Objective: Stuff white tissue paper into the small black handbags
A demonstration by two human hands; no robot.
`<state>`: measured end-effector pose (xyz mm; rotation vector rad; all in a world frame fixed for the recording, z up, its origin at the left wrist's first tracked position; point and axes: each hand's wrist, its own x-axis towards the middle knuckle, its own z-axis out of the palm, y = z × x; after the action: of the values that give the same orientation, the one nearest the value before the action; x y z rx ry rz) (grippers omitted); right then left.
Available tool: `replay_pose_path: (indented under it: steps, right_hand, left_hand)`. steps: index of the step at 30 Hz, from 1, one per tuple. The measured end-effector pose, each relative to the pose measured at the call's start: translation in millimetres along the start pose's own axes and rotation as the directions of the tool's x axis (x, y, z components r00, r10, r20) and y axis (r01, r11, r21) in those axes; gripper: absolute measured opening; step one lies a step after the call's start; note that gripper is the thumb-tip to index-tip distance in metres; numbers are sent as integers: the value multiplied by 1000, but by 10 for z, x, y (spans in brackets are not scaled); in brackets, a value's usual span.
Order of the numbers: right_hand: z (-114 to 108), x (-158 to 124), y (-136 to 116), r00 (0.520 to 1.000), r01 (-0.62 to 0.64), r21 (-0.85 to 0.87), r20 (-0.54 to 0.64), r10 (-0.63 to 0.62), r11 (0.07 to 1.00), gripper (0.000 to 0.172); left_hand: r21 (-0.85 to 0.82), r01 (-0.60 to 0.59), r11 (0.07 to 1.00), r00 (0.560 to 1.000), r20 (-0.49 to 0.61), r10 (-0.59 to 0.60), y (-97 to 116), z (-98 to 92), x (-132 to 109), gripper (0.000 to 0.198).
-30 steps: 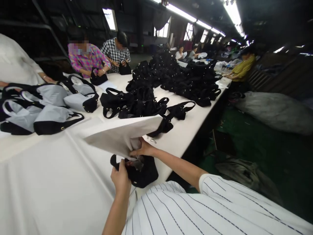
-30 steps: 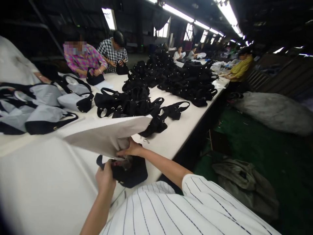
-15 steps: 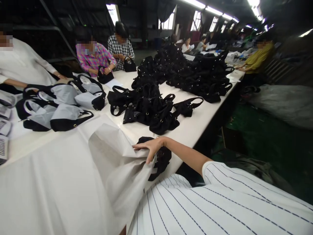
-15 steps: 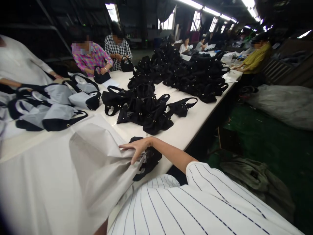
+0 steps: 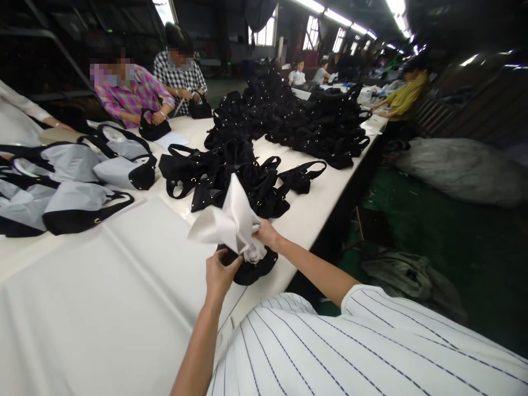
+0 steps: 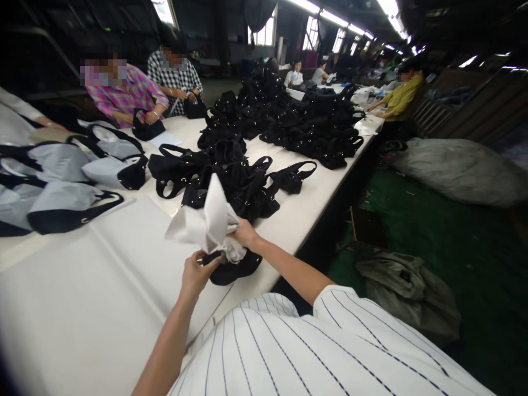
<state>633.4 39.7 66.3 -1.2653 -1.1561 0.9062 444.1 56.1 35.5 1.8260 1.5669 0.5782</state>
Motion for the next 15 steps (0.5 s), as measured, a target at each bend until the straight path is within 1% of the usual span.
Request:
replay_pose_path:
  steps: [1, 2, 3, 4, 5, 7, 9, 11, 13, 15]
  right_hand:
    - [-72, 46, 49, 993, -41, 83, -104, 50, 996, 40]
    - [-131, 77, 91, 980, -68, 140, -177, 93, 988, 40]
    - [-174, 91, 126, 968, -80, 169, -221, 117, 982, 41]
    - [-198, 88, 154, 964, -75, 172, -241, 115, 982, 41]
    - [-207, 73, 176, 963, -55, 156, -251, 94, 986, 42]
    - [-188, 16, 198, 971, 3, 84, -237, 17, 996, 43]
    - [-154, -49, 188, 982, 60, 6, -178, -58, 998, 42]
    - [-143, -104, 149, 985, 127, -42, -110, -130, 991, 36]
    - [-169, -145, 97, 980, 185, -56, -67, -189, 981, 30]
    - [-218, -180, 50, 974, 216, -62, -53, -219, 975, 26]
  left_hand:
    - [87, -36, 996, 999, 30, 34, 32, 11, 43, 63]
    - [197, -77, 977, 995, 73, 64, 67, 23, 82, 67]
    - [316, -114, 942, 989, 124, 78, 104, 39, 118, 71]
    - [426, -143, 893, 982, 173, 74, 142, 59, 151, 72]
    - [511, -157, 845, 976, 211, 53, 176, 82, 178, 67]
    - [616, -157, 772, 971, 239, 7, 227, 132, 215, 52]
    - [650, -125, 750, 976, 217, -25, 244, 161, 227, 42]
    - [624, -99, 775, 981, 192, -29, 224, 139, 220, 43]
    - [565, -96, 820, 975, 220, -37, 163, 58, 200, 42]
    - [496, -86, 864, 958, 280, -65, 57, -57, 166, 40]
